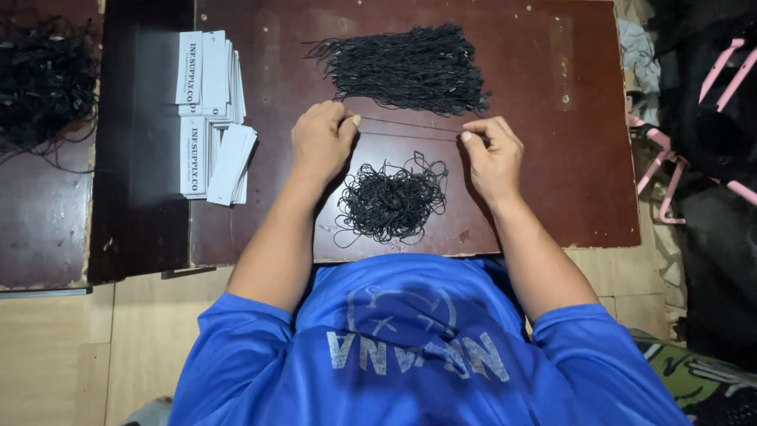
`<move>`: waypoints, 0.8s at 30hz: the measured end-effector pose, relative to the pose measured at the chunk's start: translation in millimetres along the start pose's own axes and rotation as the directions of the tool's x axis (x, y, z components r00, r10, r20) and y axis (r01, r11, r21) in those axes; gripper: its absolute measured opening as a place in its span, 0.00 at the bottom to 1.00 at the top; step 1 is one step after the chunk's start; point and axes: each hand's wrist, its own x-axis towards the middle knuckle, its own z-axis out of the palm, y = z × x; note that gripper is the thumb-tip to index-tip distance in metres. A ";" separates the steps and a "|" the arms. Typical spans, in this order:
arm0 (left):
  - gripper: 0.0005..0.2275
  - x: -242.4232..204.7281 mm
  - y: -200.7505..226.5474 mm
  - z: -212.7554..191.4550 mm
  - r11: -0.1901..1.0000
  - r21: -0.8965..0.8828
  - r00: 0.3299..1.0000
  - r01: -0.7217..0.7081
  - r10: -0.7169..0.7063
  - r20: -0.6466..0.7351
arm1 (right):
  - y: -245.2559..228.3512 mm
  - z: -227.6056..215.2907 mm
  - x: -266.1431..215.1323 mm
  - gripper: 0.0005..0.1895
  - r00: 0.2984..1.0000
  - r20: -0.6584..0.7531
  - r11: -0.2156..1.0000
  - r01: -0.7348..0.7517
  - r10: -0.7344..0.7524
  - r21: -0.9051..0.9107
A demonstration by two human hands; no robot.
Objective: The person sits at a table and repeatedly picks up black cables from a pile, untangles them, and places them into a separate pile. The hands work continuously throughout the clip, handling the cables one at a time.
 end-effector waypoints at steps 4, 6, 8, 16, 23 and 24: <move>0.07 -1.5 -13.2 16.0 0.984 0.176 0.998 -0.006 0.016 -0.058 | -2.9 8.6 6.5 0.07 0.997 0.065 0.995 -0.022 0.029 -0.098; 0.07 -1.9 -18.3 23.0 0.981 0.195 0.996 0.001 0.017 -0.093 | -9.2 6.8 9.0 0.07 0.993 0.120 0.975 0.038 -0.012 -0.219; 0.07 -1.2 -8.5 18.2 0.980 0.197 0.994 -0.013 0.033 -0.100 | -5.5 8.1 10.1 0.10 0.988 0.146 0.948 0.098 -0.055 -0.304; 0.08 -3.2 -8.8 23.5 0.986 0.156 0.989 -0.054 0.075 -0.127 | 9.3 17.5 4.3 0.12 0.966 0.189 0.740 0.255 -0.174 -0.622; 0.09 -2.1 -11.8 20.5 0.985 0.159 0.981 -0.062 0.090 -0.173 | 20.0 20.2 1.8 0.11 0.971 0.164 0.772 0.236 -0.172 -0.590; 0.09 -2.2 -12.7 21.2 0.986 0.159 0.981 -0.056 0.084 -0.175 | 23.0 20.8 0.9 0.11 0.971 0.158 0.770 0.239 -0.180 -0.592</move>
